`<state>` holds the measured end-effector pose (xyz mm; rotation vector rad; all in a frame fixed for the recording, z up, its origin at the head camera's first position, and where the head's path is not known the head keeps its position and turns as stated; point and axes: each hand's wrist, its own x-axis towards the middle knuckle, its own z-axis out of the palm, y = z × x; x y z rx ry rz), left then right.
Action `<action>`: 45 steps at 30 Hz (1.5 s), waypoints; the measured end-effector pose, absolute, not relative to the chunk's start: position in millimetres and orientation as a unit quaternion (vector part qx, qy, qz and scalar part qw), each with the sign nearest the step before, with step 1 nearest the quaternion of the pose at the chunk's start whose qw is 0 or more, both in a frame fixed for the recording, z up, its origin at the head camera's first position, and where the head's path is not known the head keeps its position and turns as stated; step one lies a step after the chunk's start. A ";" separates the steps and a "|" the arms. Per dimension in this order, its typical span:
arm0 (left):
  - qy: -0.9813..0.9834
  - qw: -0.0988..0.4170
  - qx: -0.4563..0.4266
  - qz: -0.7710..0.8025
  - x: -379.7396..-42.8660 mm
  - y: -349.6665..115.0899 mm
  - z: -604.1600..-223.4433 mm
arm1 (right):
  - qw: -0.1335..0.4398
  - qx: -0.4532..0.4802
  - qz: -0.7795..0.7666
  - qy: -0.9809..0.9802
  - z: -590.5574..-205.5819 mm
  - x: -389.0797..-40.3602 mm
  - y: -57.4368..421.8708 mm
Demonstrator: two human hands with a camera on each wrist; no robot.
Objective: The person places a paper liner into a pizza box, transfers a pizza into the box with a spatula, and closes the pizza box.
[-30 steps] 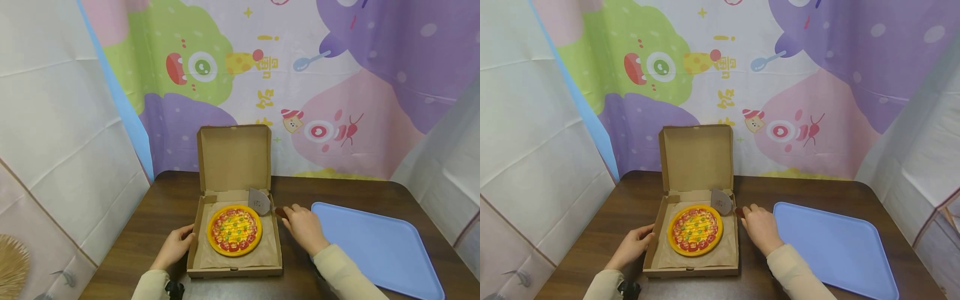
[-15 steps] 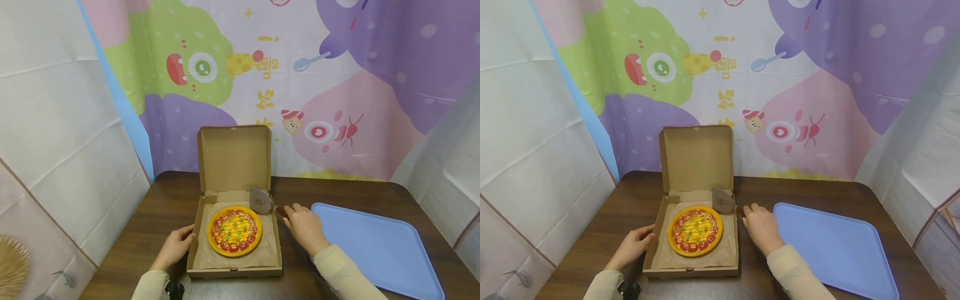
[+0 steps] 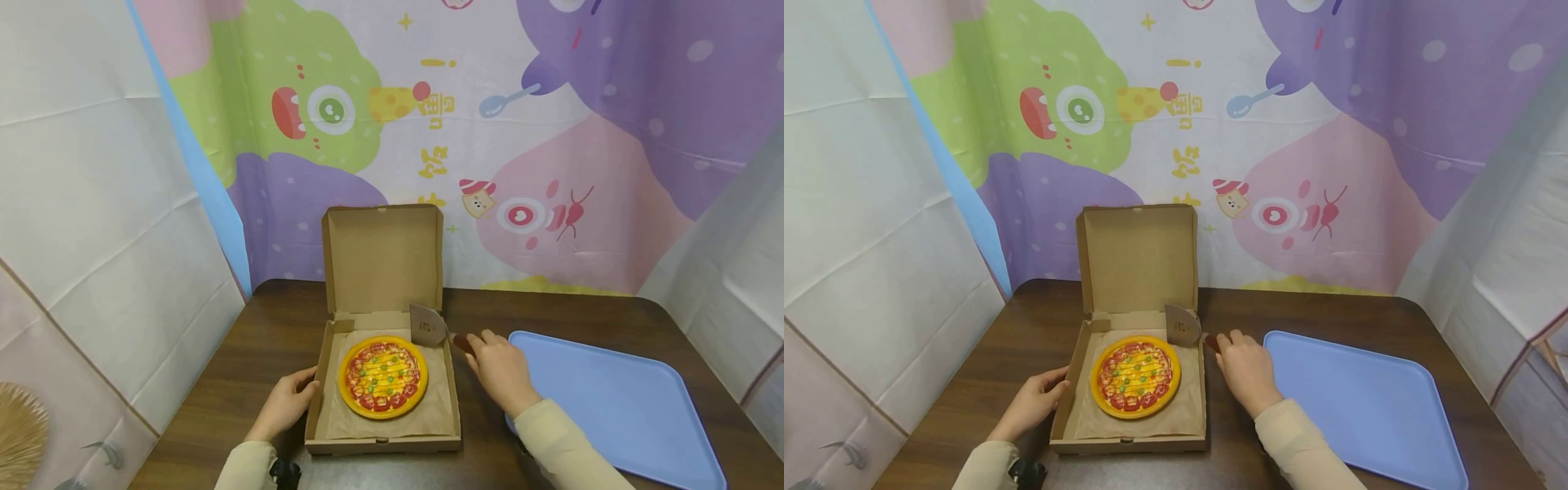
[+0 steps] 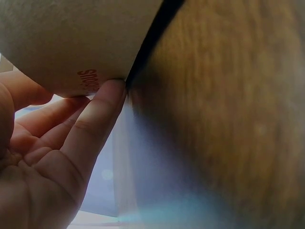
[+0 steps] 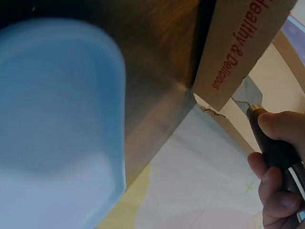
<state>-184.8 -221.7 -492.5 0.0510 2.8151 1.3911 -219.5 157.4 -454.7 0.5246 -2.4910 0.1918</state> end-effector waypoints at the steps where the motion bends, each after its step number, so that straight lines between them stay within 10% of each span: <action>1: 0.896 0.001 0.017 0.443 -184.6 -221.7 -492.3 | 0.284 0.191 0.078 -0.936 -454.0 -219.3 157.6; 22: 0.896 0.006 0.016 0.443 -184.3 -221.4 -491.6 | 0.118 0.097 0.219 -0.964 -415.8 -207.9 192.8; 45: 0.897 0.003 0.011 0.441 -184.2 -221.2 -490.4 | 0.078 0.058 0.210 -0.973 -402.8 -175.2 294.0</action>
